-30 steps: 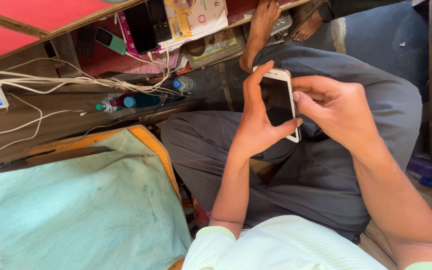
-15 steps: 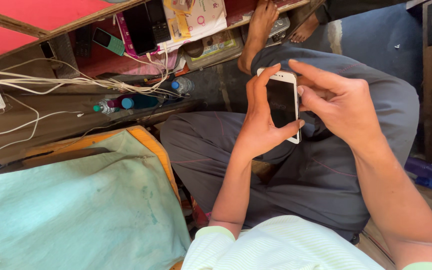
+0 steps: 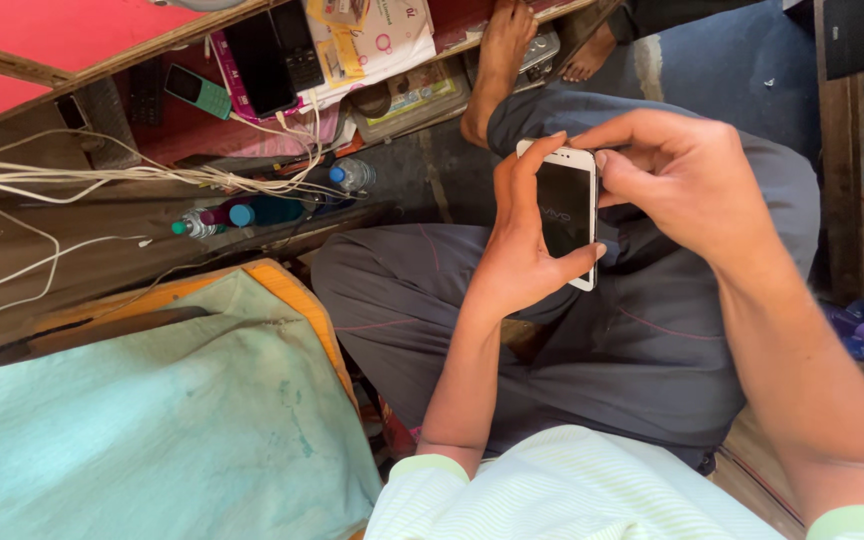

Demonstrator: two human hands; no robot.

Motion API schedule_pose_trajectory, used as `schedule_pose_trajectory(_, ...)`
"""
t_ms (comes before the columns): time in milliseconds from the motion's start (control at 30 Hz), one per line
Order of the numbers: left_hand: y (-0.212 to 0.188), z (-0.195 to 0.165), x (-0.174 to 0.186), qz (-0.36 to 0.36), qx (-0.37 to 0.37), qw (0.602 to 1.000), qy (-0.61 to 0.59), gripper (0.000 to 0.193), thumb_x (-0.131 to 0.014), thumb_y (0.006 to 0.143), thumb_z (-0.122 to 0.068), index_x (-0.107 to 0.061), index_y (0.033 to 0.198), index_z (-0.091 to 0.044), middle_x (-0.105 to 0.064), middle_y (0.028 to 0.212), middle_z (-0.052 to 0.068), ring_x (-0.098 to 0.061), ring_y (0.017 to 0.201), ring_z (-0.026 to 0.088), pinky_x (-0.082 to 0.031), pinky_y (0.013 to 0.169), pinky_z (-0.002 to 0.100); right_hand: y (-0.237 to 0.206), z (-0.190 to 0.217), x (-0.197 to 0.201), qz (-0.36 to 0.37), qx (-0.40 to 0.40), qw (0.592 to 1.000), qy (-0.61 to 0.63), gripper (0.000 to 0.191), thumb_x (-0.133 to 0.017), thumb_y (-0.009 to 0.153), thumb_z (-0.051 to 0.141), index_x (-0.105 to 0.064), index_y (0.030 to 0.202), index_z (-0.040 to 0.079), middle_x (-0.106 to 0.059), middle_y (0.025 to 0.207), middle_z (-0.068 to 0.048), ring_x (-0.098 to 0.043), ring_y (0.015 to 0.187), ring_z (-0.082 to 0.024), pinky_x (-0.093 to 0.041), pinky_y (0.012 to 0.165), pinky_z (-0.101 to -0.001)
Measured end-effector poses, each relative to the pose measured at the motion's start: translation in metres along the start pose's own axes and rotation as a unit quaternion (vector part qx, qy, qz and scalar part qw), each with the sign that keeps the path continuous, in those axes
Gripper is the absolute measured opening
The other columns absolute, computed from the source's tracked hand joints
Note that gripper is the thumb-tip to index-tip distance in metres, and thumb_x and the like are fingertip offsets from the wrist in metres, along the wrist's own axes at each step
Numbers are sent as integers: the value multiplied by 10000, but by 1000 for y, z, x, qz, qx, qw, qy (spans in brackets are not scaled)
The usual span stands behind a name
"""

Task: The person sits on the floor repairing a smartphone. They disassemble the phone, remove the mid-frame and battery, handle small internal components, use a soldering iron on a small part, work on the frame with tweezers, reassemble the phone, and press the screen and buttons to test the reassembled device.

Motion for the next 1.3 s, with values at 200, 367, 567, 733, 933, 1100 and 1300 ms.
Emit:
schedule_pose_trajectory(200,2,1,-2,19,0,1000,-3,1119,-913,683,-74,-259,1589,-135,-303,1533,233,-350,1492,427,-364,1252,468,12,10,5,12,-53,992,-114,142,-664,946,9,-716,1062,-53,-757,919,-90,-723,787,-142,-617,714,-302)
schedule_pose_trajectory(367,2,3,3,16,8,1000,-11,1126,-913,679,-73,-262,1596,-133,-306,1550,235,-322,1521,426,-356,1257,465,22,14,0,85,-58,994,-35,244,-612,904,14,-663,1141,-16,-731,1054,-51,-746,924,-115,-657,775,-297)
schedule_pose_trajectory(567,5,19,4,-5,61,969,-239,1139,-853,732,21,-179,1633,-156,-336,1536,184,-461,1402,343,-516,1097,428,23,-3,-11,66,-67,995,-37,362,-589,983,73,-622,1336,2,-707,1122,-124,-699,1025,-155,-634,817,-343)
schedule_pose_trajectory(733,5,46,39,-154,93,897,-403,1112,-768,772,105,-128,1620,-222,-347,1500,170,-512,1343,358,-594,942,414,6,-21,-31,156,-81,984,15,425,-522,977,107,-610,1378,-4,-719,1243,-116,-706,1073,-167,-626,882,-336)
schedule_pose_trajectory(933,1,54,58,-190,67,895,-399,1119,-767,793,140,-143,1646,-230,-355,1456,169,-476,1407,357,-582,965,404,-1,-31,-41,198,-94,975,-21,486,-576,914,52,-607,1398,18,-740,1206,-98,-708,1018,-138,-602,869,-290)
schedule_pose_trajectory(1100,1,51,57,-185,65,899,-391,1137,-774,781,145,-134,1640,-234,-362,1443,157,-470,1403,346,-583,989,409,-2,-26,-35,159,-69,975,-142,495,-632,873,15,-667,1364,64,-810,1016,-80,-698,824,-110,-583,726,-265)
schedule_pose_trajectory(1300,1,42,61,-169,44,880,-443,1118,-675,802,129,-96,1688,-230,-371,1523,170,-456,1394,334,-489,1121,436,-3,-7,-33,111,44,982,-144,440,-588,926,-14,-619,1364,5,-780,1060,-103,-762,933,-138,-618,843,-274)
Point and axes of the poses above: each hand's wrist, its own y-axis towards the middle knuckle, its own x-axis out of the back of the hand, z = x × y, the point moved 6 cm from there along y, towards the middle knuckle
